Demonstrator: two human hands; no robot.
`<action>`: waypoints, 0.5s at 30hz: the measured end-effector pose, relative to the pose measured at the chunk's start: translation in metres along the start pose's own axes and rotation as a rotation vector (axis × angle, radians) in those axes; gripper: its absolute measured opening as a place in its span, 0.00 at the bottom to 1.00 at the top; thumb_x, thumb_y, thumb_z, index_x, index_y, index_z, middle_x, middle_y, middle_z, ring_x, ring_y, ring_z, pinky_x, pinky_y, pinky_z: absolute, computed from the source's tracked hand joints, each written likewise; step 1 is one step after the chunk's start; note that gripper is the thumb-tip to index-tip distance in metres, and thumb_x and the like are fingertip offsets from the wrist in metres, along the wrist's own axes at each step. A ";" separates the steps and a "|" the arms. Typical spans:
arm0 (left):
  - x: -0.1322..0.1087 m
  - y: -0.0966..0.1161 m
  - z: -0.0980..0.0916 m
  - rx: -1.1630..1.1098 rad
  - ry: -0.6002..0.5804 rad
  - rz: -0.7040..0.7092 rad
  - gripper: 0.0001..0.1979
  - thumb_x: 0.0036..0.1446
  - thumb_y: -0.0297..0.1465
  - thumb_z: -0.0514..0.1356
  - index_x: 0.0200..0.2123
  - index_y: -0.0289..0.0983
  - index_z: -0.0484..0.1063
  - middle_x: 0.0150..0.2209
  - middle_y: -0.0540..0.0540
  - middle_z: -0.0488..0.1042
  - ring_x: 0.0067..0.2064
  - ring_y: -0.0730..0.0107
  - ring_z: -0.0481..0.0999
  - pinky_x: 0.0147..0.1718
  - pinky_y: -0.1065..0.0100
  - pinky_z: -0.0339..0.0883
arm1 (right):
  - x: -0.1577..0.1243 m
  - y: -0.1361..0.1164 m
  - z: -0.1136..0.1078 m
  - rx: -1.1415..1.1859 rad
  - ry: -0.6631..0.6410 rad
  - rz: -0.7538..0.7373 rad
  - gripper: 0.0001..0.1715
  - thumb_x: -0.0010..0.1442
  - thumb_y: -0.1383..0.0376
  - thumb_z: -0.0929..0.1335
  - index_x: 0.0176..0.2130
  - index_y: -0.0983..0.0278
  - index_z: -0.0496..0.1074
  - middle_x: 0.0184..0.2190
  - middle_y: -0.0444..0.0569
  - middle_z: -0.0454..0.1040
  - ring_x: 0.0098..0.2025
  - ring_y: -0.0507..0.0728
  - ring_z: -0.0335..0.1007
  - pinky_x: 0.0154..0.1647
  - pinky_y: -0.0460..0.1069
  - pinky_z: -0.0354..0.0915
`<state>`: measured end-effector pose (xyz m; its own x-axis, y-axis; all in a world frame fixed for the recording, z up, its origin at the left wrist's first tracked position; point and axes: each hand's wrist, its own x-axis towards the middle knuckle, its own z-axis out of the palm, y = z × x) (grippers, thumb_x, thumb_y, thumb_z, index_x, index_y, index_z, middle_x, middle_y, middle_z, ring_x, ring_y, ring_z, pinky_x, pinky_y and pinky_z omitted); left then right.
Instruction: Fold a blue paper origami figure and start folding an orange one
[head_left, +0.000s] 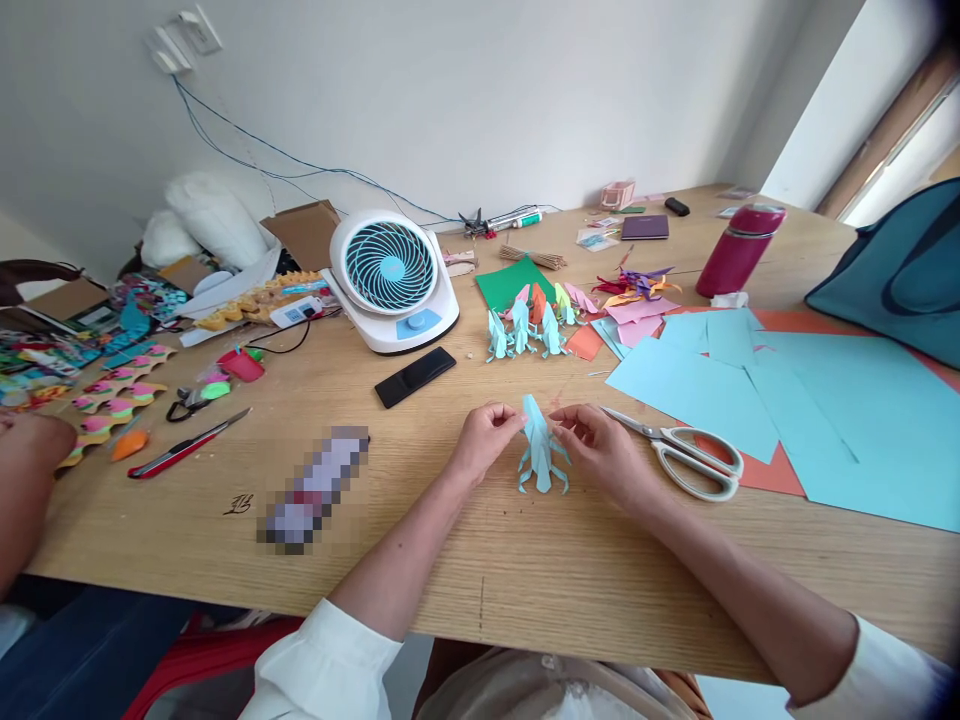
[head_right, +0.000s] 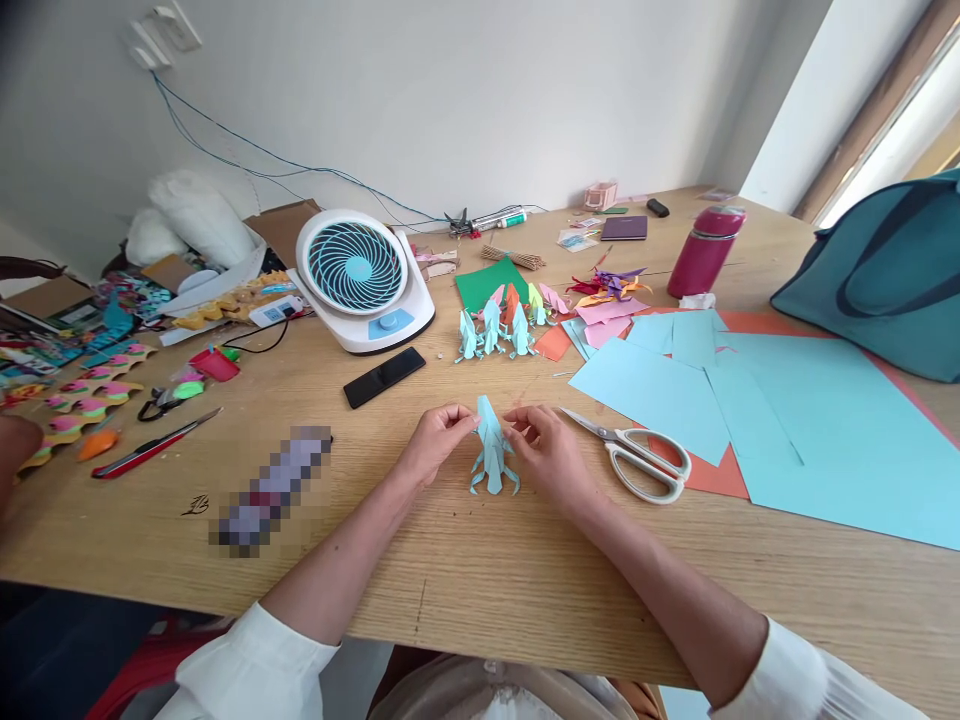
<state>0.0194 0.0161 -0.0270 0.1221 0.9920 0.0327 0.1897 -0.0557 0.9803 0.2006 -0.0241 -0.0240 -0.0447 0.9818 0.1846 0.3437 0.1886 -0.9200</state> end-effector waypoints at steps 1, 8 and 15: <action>-0.001 0.001 0.001 0.003 -0.034 0.010 0.12 0.50 0.37 0.65 0.24 0.34 0.73 0.24 0.52 0.70 0.29 0.75 0.66 0.32 0.71 0.59 | 0.001 0.000 0.000 0.037 -0.021 0.036 0.14 0.58 0.55 0.68 0.39 0.61 0.76 0.29 0.47 0.73 0.29 0.55 0.64 0.28 0.50 0.59; -0.010 0.015 -0.003 -0.021 -0.146 -0.021 0.19 0.56 0.44 0.63 0.42 0.34 0.75 0.38 0.45 0.77 0.36 0.71 0.73 0.32 0.72 0.64 | 0.006 -0.002 -0.007 0.317 -0.092 0.193 0.22 0.52 0.46 0.72 0.28 0.62 0.73 0.21 0.43 0.68 0.24 0.52 0.59 0.25 0.48 0.54; -0.026 0.029 -0.011 -0.278 -0.491 -0.353 0.31 0.50 0.49 0.69 0.51 0.36 0.69 0.44 0.41 0.77 0.38 0.67 0.77 0.31 0.69 0.72 | 0.008 -0.009 -0.016 0.448 0.026 0.215 0.25 0.49 0.43 0.73 0.27 0.62 0.72 0.25 0.45 0.73 0.30 0.55 0.66 0.34 0.50 0.61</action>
<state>0.0114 -0.0106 0.0028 0.5408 0.7748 -0.3275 0.0490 0.3597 0.9318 0.2118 -0.0188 -0.0088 0.0083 0.9997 -0.0222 -0.0949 -0.0213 -0.9953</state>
